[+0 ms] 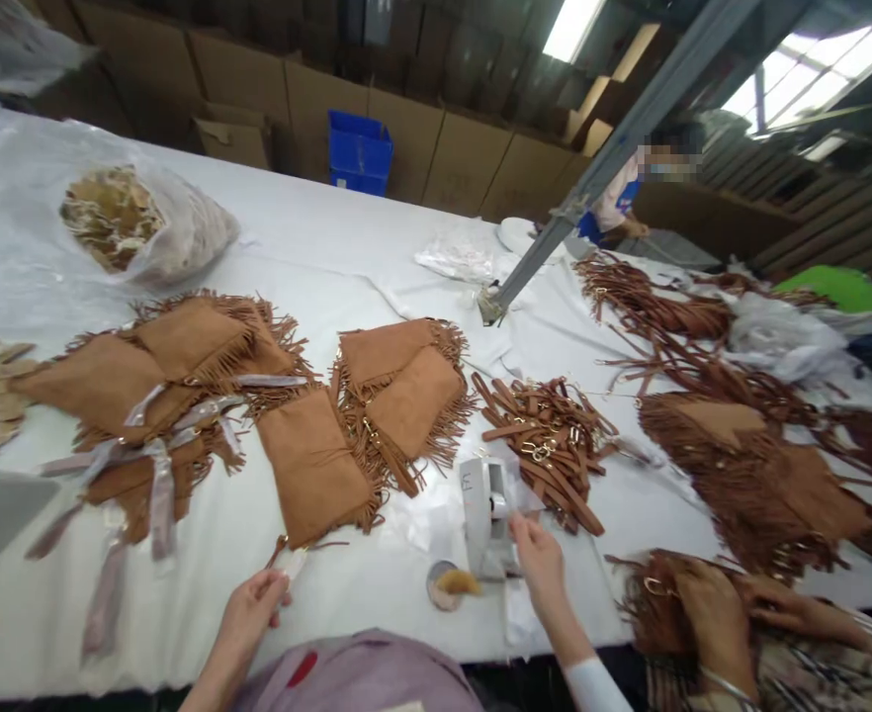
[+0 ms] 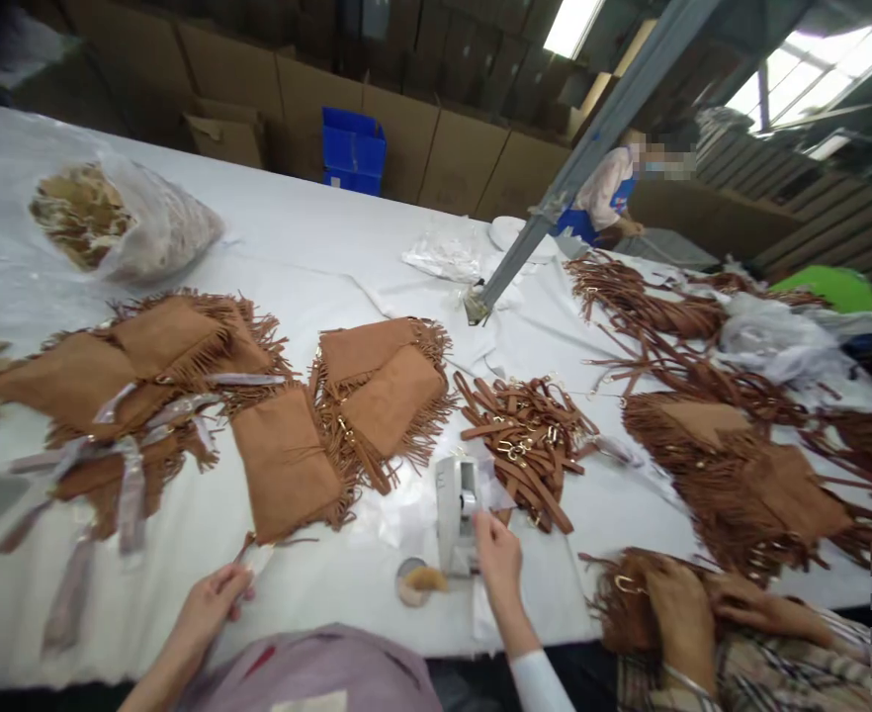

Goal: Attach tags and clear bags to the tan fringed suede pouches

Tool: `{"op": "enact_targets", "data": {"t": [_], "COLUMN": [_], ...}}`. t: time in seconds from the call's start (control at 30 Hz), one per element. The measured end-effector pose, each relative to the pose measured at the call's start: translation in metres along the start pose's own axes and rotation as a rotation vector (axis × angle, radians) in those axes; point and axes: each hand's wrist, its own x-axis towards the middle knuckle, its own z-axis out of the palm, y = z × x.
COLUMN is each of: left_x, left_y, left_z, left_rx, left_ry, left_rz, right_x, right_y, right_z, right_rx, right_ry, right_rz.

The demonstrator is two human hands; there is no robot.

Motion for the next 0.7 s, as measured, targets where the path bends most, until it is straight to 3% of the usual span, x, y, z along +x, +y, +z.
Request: {"op": "enact_targets", "data": {"t": [0.03,0.1,0.2,0.27,0.4,0.57,0.7], "left_x": [-0.001,-0.002,-0.003,-0.004,-0.007,-0.009,-0.01], "left_y": [0.002,0.005,0.01,0.012,0.013,0.012,0.012], "left_z": [-0.001,0.0,0.001,0.002,0.003,0.003,0.002], "left_rx": [0.006,0.015,0.021,0.026,0.021,0.008,0.003], "left_ry": [0.002,0.003,-0.003,-0.005,0.01,0.017,0.013], "left_rz": [0.003,0.007,0.016,0.014,-0.01,-0.003,-0.022], "right_x": [0.004,0.003,-0.01,-0.019,-0.021,-0.024,-0.042], "right_y": [0.011,0.029,0.041,0.042,0.041,0.052,0.066], "right_z": [-0.018,-0.037,-0.034,-0.024,-0.017,-0.026,-0.032], "right_rx": [-0.047,-0.039,0.071,0.134,0.213,0.216,0.204], "right_ry": [0.034,-0.026,-0.19,-0.219,-0.18,-0.085,0.016], "right_rz": [0.02,0.096,0.244,0.304,0.348,0.271,0.254]}}
